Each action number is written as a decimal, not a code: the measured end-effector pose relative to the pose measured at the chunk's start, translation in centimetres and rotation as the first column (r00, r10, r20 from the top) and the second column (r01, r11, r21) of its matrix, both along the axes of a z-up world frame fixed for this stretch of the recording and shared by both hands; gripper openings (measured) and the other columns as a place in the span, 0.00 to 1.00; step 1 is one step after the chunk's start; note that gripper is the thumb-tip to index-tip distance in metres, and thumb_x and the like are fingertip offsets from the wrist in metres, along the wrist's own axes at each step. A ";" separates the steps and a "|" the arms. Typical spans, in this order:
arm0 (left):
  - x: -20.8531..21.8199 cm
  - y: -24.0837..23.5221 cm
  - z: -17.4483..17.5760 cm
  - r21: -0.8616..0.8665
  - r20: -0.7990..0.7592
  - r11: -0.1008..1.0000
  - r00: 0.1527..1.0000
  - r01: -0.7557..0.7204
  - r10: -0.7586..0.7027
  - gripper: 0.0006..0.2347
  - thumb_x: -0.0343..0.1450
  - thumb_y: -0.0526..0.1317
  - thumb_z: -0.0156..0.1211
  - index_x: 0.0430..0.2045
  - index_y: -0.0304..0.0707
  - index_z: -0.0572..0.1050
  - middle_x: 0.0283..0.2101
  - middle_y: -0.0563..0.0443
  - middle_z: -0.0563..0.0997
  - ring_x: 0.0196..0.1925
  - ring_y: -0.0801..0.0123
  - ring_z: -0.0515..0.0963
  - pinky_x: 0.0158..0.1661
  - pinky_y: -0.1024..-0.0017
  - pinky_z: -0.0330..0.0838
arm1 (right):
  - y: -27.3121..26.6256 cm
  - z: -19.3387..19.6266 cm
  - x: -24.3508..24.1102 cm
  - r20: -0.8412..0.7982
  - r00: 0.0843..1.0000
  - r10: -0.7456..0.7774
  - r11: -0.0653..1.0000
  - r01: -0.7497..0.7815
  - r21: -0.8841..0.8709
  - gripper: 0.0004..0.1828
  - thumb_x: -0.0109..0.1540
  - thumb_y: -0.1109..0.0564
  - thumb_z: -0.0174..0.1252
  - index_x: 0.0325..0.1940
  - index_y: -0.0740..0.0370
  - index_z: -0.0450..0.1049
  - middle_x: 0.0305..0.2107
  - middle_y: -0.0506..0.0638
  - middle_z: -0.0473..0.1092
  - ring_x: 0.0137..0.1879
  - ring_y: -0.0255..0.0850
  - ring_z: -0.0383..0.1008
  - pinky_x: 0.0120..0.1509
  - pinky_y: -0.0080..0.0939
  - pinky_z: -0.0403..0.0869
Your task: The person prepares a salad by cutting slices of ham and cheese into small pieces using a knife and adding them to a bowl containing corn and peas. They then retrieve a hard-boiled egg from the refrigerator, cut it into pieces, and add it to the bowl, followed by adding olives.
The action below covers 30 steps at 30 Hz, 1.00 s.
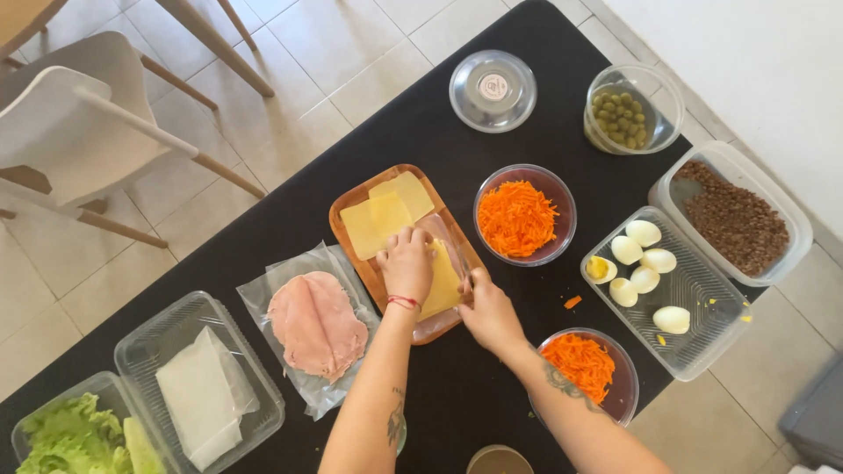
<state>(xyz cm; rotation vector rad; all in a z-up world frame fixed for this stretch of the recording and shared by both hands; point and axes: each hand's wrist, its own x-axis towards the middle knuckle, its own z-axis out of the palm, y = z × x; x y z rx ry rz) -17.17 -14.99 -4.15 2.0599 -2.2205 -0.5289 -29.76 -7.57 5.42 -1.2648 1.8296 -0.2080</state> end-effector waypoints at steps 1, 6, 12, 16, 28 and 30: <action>-0.1 -0.4 -0.3 0.002 0.002 1.000 1.000 0.000 0.000 0.10 0.63 0.46 0.62 0.33 0.59 0.68 0.41 0.65 0.68 0.49 0.70 0.66 0.47 0.65 0.63 | 0.0 -0.6 -0.1 0.002 1.000 0.000 1.000 0.000 0.002 0.14 0.51 0.60 0.58 0.34 0.52 0.59 0.39 0.50 0.74 0.47 0.52 0.74 0.52 0.51 0.71; 0.1 -1.1 0.7 0.037 0.010 0.996 0.996 0.085 -0.086 0.09 0.61 0.46 0.63 0.27 0.61 0.67 0.36 0.69 0.68 0.46 0.73 0.69 0.47 0.62 0.61 | 0.4 -1.3 -0.2 0.015 0.998 -0.060 0.998 0.060 0.022 0.14 0.53 0.59 0.57 0.35 0.52 0.58 0.39 0.51 0.74 0.45 0.50 0.76 0.52 0.50 0.72; 1.7 -0.2 -0.4 -0.245 0.003 0.936 0.966 0.252 -0.259 0.04 0.65 0.49 0.56 0.24 0.62 0.67 0.37 0.70 0.67 0.48 0.79 0.65 0.49 0.72 0.55 | 0.6 -0.8 -0.3 0.072 0.993 -0.094 0.996 0.094 -0.005 0.14 0.53 0.63 0.57 0.34 0.54 0.58 0.40 0.54 0.73 0.45 0.50 0.76 0.51 0.47 0.73; 4.4 2.5 1.3 -0.296 -0.143 0.869 0.881 0.398 -0.452 0.03 0.67 0.47 0.52 0.26 0.59 0.66 0.30 0.67 0.70 0.42 0.77 0.72 0.48 0.74 0.61 | 0.8 0.1 -0.2 0.108 0.986 -0.128 0.992 0.128 0.003 0.13 0.53 0.64 0.55 0.35 0.55 0.58 0.41 0.55 0.73 0.47 0.50 0.76 0.51 0.45 0.74; 7.4 8.1 13.3 0.020 -0.728 0.998 0.685 0.058 -0.025 0.09 0.65 0.32 0.54 0.35 0.51 0.73 0.32 0.54 0.81 0.39 0.63 0.81 0.42 0.68 0.74 | 2.3 2.2 0.4 0.321 0.929 -0.187 0.966 0.233 -0.114 0.21 0.48 0.59 0.64 0.27 0.52 0.54 0.42 0.44 0.76 0.52 0.46 0.73 0.52 0.43 0.70; 8.1 6.7 14.0 0.032 -0.706 0.992 0.699 -0.125 0.111 0.06 0.68 0.34 0.52 0.34 0.49 0.71 0.33 0.50 0.81 0.39 0.60 0.81 0.40 0.67 0.73 | 2.0 3.2 0.0 0.399 0.878 -0.263 0.931 0.339 -0.133 0.22 0.49 0.61 0.65 0.28 0.56 0.54 0.41 0.52 0.76 0.51 0.47 0.74 0.55 0.41 0.71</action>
